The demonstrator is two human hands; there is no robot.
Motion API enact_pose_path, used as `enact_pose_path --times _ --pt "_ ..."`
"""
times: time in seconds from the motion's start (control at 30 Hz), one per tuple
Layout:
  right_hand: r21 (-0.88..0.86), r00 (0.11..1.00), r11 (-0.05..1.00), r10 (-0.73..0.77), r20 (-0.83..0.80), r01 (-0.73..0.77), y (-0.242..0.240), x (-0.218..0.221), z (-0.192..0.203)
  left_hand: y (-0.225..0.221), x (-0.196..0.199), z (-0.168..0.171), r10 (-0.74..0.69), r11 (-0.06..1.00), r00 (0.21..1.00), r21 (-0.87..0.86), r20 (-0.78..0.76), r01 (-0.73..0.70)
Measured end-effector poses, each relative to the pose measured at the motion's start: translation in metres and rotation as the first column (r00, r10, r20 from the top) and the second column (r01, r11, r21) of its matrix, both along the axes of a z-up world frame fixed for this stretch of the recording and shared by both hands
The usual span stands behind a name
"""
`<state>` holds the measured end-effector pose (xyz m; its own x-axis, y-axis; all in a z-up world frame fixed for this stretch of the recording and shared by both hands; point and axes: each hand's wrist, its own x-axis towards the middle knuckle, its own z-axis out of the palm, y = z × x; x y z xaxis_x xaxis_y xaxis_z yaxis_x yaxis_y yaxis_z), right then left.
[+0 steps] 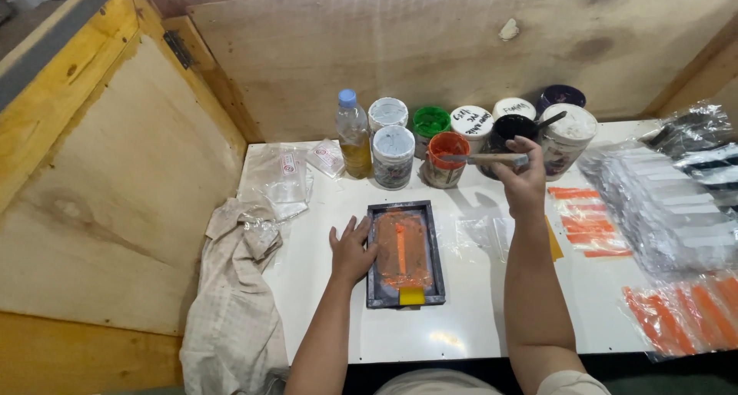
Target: Applying ink to a screen printing frame and cleaning it with a cloth.
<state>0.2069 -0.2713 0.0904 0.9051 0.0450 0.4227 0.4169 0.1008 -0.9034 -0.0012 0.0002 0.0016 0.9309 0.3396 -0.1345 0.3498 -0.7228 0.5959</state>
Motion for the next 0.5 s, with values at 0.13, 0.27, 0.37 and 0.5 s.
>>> enact_pose_path --times 0.13,0.27,0.37,0.5 --pt "0.022 0.987 1.0 -0.018 0.159 0.015 -0.012 0.014 -0.012 -0.001 -0.001 0.003 0.005 1.0 1.0 -0.001 0.008 -0.005" --pt "0.006 0.775 0.89 -0.401 0.489 0.456 -0.018 0.022 -0.016 -0.001 -0.001 0.001 0.014 1.0 1.0 0.004 0.012 -0.014" --pt "0.087 0.599 0.834 -0.46 0.655 0.545 -0.012 -0.002 0.009 -0.001 0.0 0.001 0.017 1.0 1.0 0.01 0.013 -0.017" --pt "0.09 0.583 0.9 -0.349 0.733 0.426 0.004 -0.051 0.042 0.001 0.001 -0.006 0.007 1.0 1.0 0.024 0.024 -0.008"
